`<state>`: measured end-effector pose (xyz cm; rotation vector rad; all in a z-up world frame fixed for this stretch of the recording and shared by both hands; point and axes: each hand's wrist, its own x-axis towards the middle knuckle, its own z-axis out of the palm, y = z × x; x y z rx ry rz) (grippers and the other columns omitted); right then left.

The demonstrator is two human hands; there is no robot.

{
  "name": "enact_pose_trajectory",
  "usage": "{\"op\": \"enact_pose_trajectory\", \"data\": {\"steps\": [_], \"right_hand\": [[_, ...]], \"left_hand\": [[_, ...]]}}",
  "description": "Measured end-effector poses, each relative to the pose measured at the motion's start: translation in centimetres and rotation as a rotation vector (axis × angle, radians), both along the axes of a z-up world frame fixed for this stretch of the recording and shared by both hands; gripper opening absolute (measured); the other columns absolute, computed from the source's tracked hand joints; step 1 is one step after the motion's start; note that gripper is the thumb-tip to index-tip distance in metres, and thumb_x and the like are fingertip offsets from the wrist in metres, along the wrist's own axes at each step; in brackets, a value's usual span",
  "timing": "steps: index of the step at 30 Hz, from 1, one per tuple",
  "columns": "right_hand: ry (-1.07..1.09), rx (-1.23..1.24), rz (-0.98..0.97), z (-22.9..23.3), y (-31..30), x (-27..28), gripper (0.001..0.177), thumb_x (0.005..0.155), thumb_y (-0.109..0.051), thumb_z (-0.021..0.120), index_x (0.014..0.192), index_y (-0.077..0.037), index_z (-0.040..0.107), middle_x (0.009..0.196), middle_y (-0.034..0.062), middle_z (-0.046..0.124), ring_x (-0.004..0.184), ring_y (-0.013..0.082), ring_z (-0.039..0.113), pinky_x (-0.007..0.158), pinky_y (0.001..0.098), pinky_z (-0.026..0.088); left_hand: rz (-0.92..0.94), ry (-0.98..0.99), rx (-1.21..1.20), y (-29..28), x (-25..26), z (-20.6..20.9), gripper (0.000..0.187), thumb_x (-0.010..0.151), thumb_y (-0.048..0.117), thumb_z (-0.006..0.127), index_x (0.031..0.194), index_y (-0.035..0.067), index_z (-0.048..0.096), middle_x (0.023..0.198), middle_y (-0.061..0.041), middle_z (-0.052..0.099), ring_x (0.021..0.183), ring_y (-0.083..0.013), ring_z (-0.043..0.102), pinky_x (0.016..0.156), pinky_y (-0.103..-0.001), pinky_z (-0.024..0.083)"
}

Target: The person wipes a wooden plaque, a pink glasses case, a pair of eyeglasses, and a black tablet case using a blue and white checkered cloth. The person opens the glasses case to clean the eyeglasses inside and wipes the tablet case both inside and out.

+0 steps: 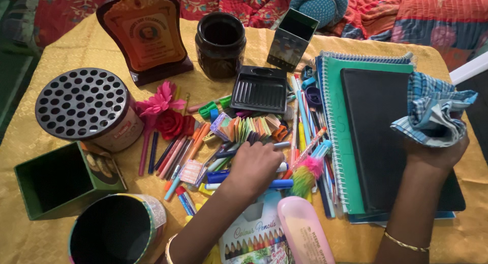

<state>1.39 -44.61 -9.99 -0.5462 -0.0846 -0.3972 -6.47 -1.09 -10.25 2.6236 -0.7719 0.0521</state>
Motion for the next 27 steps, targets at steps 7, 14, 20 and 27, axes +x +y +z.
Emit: {"op": "enact_pose_trajectory", "data": {"steps": [7, 14, 20, 27], "right_hand": [[0.019, -0.031, 0.047, 0.9, 1.0, 0.2, 0.028, 0.114, -0.015, 0.041, 0.124, 0.0, 0.062, 0.117, 0.0151, 0.065, 0.105, 0.0307, 0.065, 0.096, 0.0415, 0.055], [-0.045, -0.067, 0.093, 0.6, 1.0, -0.3, 0.028, 0.113, -0.016, 0.042, 0.124, 0.0, 0.061, 0.118, 0.0134, 0.063, 0.109, 0.0283, 0.062, 0.099, 0.0392, 0.052], [-0.06, -0.051, 0.152, 0.3, 0.3, -0.2, 0.024, 0.114, -0.017, 0.044, 0.121, 0.001, 0.06, 0.119, 0.0142, 0.062, 0.11, 0.0281, 0.062, 0.103, 0.0396, 0.051], [-0.025, -0.073, 0.082, 1.5, 1.6, -0.5, 0.033, 0.107, -0.016, 0.045, 0.128, 0.004, 0.061, 0.125, 0.0187, 0.065, 0.113, 0.031, 0.063, 0.106, 0.043, 0.05]], "left_hand": [[-0.373, 0.134, -0.276, -0.3, -2.3, 2.9, 0.055, 0.066, 0.035, 0.085, 0.117, 0.018, 0.072, 0.112, -0.007, 0.068, 0.111, -0.0265, 0.063, 0.089, -0.042, 0.05], [-0.685, 0.189, -0.115, -4.6, -7.6, 0.2, 0.089, 0.058, 0.036, 0.093, 0.141, 0.034, 0.058, 0.144, -0.013, 0.051, 0.144, -0.0339, 0.038, 0.114, -0.065, 0.022], [-0.604, 0.378, 0.054, -4.8, -6.8, 0.6, 0.098, 0.047, 0.034, 0.096, 0.136, 0.031, 0.055, 0.137, -0.012, 0.048, 0.14, -0.0392, 0.034, 0.111, -0.081, 0.003], [-0.499, 0.426, -0.139, -2.1, -4.7, 4.8, 0.087, 0.061, 0.045, 0.087, 0.13, 0.006, 0.051, 0.119, -0.018, 0.058, 0.108, -0.0372, 0.062, 0.096, -0.055, 0.048]]}}
